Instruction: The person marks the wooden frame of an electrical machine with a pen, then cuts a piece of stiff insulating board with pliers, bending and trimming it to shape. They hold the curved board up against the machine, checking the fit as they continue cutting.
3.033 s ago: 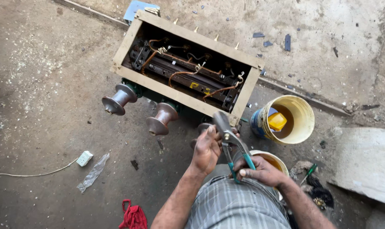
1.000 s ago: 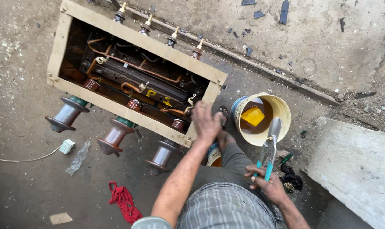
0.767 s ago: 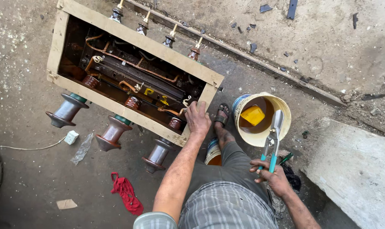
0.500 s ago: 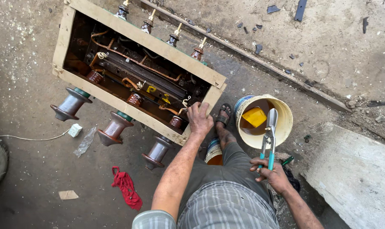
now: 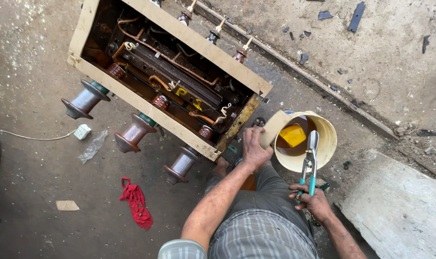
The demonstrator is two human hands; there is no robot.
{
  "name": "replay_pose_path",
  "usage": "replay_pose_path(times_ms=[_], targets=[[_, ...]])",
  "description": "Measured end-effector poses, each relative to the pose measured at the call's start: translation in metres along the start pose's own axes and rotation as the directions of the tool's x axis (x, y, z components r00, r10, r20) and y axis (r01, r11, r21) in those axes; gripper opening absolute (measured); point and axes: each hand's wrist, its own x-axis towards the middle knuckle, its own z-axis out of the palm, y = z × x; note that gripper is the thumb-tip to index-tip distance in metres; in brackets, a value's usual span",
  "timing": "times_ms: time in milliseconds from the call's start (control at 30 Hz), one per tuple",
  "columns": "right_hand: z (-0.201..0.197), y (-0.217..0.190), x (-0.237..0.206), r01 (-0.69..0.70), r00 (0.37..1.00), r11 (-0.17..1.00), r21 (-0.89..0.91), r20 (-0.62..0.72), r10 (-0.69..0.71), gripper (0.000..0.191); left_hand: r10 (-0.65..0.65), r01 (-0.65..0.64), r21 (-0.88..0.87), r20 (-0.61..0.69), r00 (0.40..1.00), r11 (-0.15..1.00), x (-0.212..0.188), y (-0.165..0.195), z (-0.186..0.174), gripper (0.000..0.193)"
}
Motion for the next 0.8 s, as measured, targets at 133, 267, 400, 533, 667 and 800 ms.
replay_pose_path(times_ms=[133, 267, 400, 533, 667, 800], targets=[[0.017, -0.011, -0.005, 0.041, 0.996, 0.998, -0.039, -0.075, -0.044, 0.043, -0.043, 0.066, -0.115, 0.192, 0.981, 0.991, -0.038, 0.013, -0.012, 0.085], [0.050, -0.038, -0.019, 0.207, 0.977, 0.972, -0.106, -0.037, -0.212, 0.045, 0.085, -0.013, -0.296, 0.231, 0.969, 0.955, -0.101, 0.010, -0.075, 0.086], [0.107, -0.053, -0.043, 0.368, 0.909, 0.914, 0.172, 0.138, -0.392, 0.050, 0.202, -0.143, -0.289, 0.188, 0.961, 0.947, -0.153, -0.013, -0.145, 0.079], [0.191, -0.056, -0.060, 0.403, 0.875, 0.889, 0.218, 0.192, -0.444, 0.042, 0.193, -0.108, -0.331, 0.233, 0.953, 0.937, -0.206, -0.055, -0.217, 0.085], [0.294, -0.046, -0.085, 0.423, 0.861, 0.897, 0.130, 0.250, -0.442, 0.032, 0.269, -0.118, -0.503, 0.239, 0.933, 0.856, -0.278, -0.106, -0.284, 0.084], [0.399, -0.036, -0.109, 0.368, 0.865, 0.930, 0.012, 0.363, -0.347, 0.030, 0.128, 0.071, -0.793, 0.185, 0.974, 0.605, -0.327, -0.156, -0.325, 0.052]])
